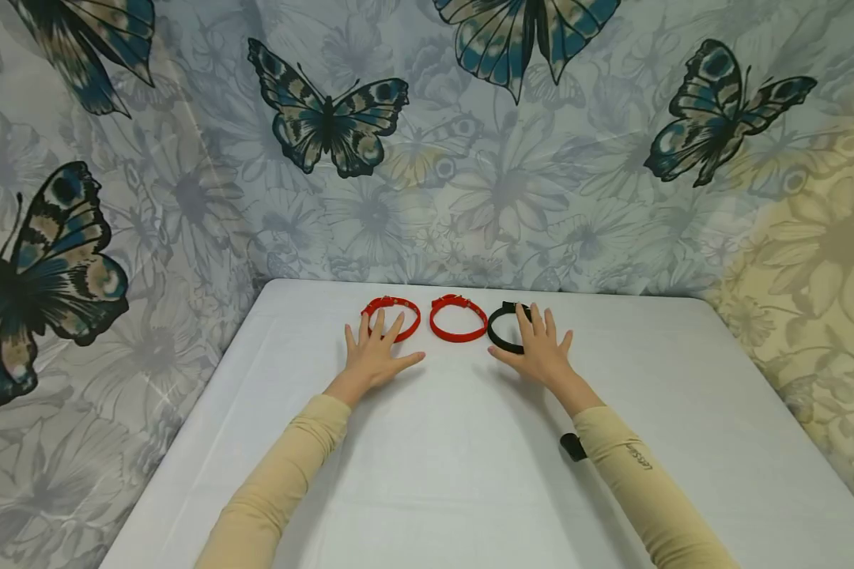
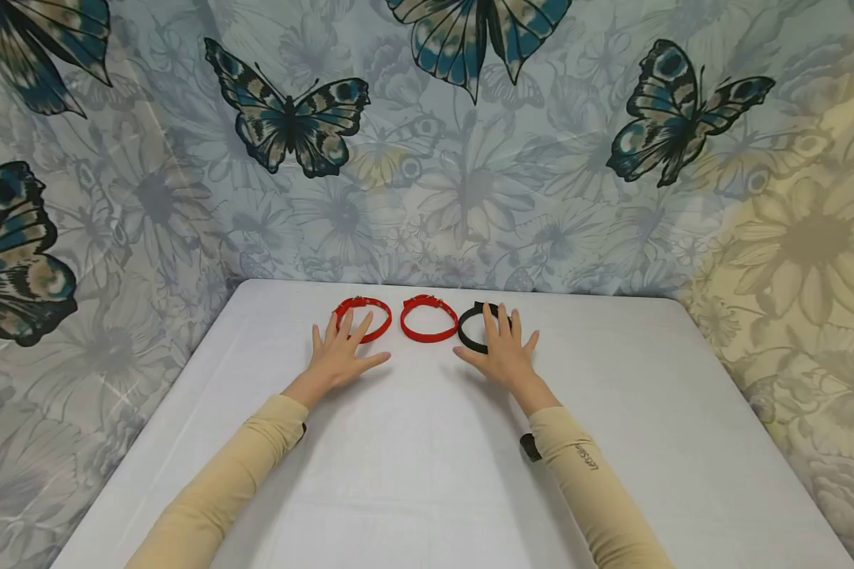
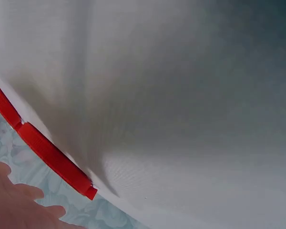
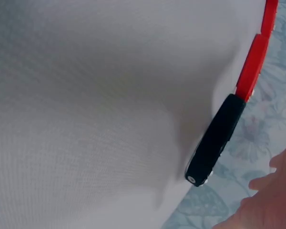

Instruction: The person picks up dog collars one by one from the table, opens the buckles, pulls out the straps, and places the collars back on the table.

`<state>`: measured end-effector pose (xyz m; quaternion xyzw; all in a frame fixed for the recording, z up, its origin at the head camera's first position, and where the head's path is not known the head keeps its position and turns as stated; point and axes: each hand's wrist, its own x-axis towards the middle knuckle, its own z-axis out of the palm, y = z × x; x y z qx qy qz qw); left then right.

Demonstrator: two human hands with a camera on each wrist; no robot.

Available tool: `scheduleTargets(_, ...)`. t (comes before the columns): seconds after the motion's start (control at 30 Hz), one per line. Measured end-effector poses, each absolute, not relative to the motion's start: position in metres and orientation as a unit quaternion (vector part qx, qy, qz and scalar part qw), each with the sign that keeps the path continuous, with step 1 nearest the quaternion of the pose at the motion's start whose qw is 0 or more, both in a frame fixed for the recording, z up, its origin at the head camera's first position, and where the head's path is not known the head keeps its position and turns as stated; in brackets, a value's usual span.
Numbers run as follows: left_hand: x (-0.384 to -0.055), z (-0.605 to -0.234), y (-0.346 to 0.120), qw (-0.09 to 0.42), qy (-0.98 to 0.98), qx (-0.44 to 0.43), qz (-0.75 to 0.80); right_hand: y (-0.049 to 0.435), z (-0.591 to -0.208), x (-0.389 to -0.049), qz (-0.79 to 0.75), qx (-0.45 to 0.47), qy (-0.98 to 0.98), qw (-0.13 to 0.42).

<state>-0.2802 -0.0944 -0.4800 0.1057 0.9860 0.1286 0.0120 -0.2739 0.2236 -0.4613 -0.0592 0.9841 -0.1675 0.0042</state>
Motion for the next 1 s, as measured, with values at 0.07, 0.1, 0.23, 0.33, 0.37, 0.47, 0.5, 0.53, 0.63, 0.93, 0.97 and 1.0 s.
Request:
scheduleTargets(0.07,-0.279,-0.48,-0.095,0.01,0.985,0.107,0.135,0.223,-0.462,-0.274,-0.175,-0.063,0.983,0.002)
scheduleTargets(0.1,-0.279,-0.481,-0.096,0.008,0.985,0.109,0.136,0.223,-0.462,-0.274,-0.178,-0.065,0.982,0.0)
scheduleTargets(0.23,-0.278,-0.481,-0.097,0.007,0.983,0.11,0.148,0.221,-0.465,-0.274,-0.185,-0.072,0.98,-0.008)
scheduleTargets(0.33,-0.277,-0.481,-0.098,0.009,0.984,0.105,0.144,0.219,-0.467,-0.274,-0.19,-0.078,0.979,-0.013)
scheduleTargets(0.37,-0.276,-0.481,-0.099,0.009,0.984,0.104,0.145,0.218,-0.468,-0.275,-0.19,-0.081,0.978,-0.017)
scheduleTargets(0.47,-0.275,-0.481,-0.099,0.002,0.981,0.1,0.164,0.215,-0.47,-0.275,-0.191,-0.094,0.976,-0.045)
scheduleTargets(0.5,-0.275,-0.481,-0.099,-0.001,0.979,0.099,0.176,0.214,-0.469,-0.274,-0.193,-0.101,0.974,-0.056)
scheduleTargets(0.53,-0.276,-0.48,-0.1,-0.004,0.977,0.096,0.188,0.212,-0.469,-0.275,-0.197,-0.109,0.972,-0.065)
scheduleTargets(0.63,-0.276,-0.478,-0.102,-0.014,0.97,0.088,0.227,0.206,-0.466,-0.273,-0.234,-0.128,0.961,-0.074)
scheduleTargets(0.93,-0.274,-0.477,-0.11,-0.047,0.91,0.02,0.412,0.177,-0.466,-0.274,-0.355,-0.154,0.919,-0.083)
scheduleTargets(0.97,-0.273,-0.476,-0.111,-0.045,0.901,0.008,0.431,0.173,-0.466,-0.275,-0.368,-0.151,0.914,-0.077)
scheduleTargets(1.0,-0.273,-0.475,-0.112,-0.038,0.893,-0.005,0.449,0.169,-0.465,-0.275,-0.38,-0.148,0.91,-0.068)
